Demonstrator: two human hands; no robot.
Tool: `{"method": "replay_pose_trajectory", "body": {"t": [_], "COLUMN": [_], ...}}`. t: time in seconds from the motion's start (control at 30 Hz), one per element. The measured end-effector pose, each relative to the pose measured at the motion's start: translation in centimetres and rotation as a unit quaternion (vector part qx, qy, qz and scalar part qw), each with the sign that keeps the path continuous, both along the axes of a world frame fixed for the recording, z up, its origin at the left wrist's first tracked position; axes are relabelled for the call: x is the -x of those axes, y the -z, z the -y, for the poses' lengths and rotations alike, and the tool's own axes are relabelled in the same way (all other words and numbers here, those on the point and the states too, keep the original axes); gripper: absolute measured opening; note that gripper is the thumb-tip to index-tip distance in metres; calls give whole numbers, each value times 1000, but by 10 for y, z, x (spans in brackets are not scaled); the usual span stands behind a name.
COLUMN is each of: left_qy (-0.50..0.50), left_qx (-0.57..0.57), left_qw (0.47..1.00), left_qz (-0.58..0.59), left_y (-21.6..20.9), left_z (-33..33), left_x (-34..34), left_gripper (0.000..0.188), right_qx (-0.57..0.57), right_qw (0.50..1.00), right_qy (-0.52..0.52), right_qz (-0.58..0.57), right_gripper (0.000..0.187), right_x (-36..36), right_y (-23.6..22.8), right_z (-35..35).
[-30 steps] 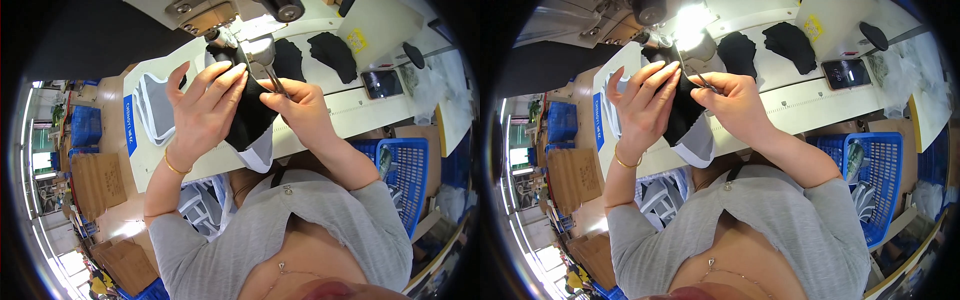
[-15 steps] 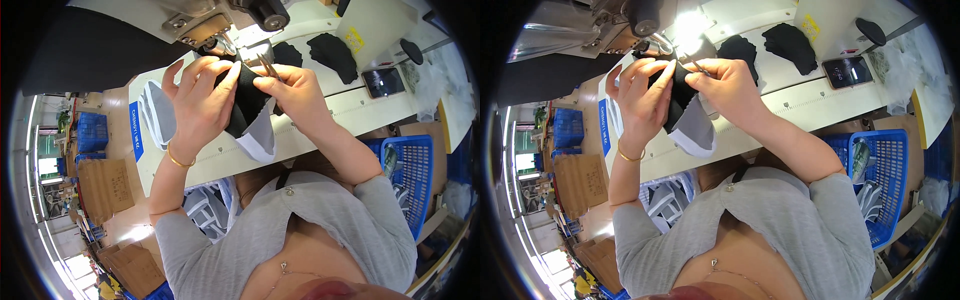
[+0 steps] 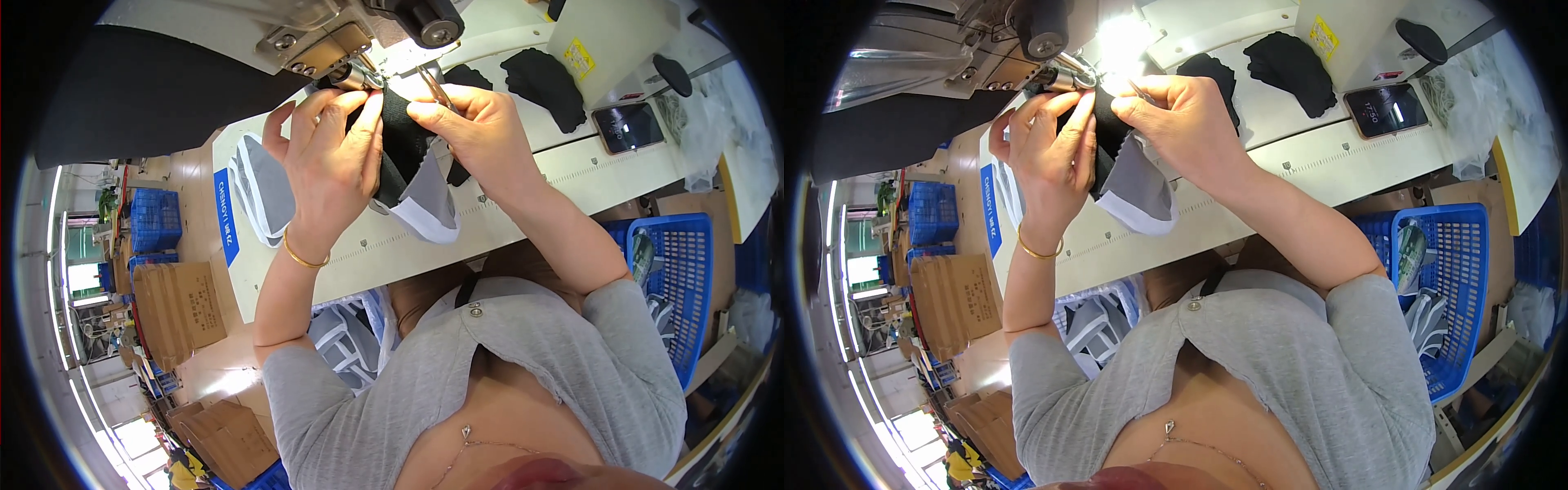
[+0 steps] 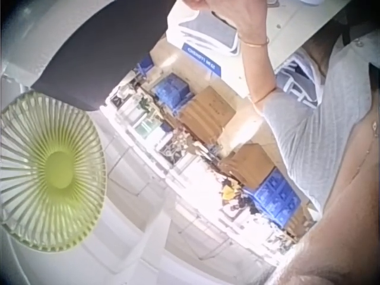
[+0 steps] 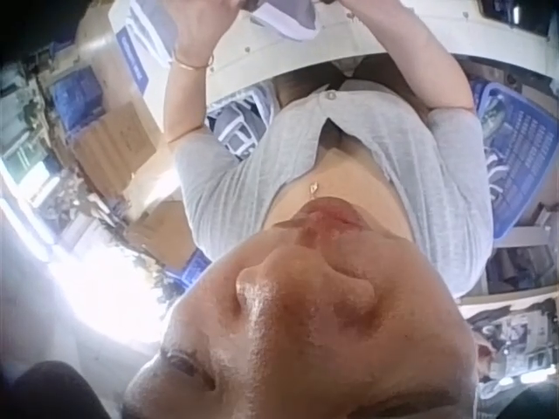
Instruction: Operate an industrial sewing machine to stitch together black and grey shoe upper components.
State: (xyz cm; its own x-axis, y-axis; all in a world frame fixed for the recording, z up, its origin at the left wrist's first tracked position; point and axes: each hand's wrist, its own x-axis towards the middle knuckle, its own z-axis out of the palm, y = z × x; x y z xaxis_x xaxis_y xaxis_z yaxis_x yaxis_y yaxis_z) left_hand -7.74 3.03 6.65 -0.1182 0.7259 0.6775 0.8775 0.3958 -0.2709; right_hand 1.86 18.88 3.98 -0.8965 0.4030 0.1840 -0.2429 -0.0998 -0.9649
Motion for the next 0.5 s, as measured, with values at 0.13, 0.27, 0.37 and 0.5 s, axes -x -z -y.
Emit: {"method": "replay_pose_trajectory", "body": {"t": [0.13,0.27,0.37,0.5], "left_qy": [-3,8,36,15], "left_qx": [2,-17,-180,-355], "left_qw": [1000,1000,981,833], "left_qz": [4,0,63,424], "left_y": [1,3,11,16], "left_z": [0,-1,7,3], "left_x": [0,2,2,-20], "left_gripper": [23,19,32,71], "right_qx": [-13,-24,-24,-91], "right_qw": [1000,1000,999,993], "right_qy": [0,12,27,67], "right_qz": [2,-7,-37,-22], "right_gripper": [24,25,17,20], "right_x": [0,4,7,5], "right_y": [1,7,10,5], "right_z": [-1,0,1,-1]}}
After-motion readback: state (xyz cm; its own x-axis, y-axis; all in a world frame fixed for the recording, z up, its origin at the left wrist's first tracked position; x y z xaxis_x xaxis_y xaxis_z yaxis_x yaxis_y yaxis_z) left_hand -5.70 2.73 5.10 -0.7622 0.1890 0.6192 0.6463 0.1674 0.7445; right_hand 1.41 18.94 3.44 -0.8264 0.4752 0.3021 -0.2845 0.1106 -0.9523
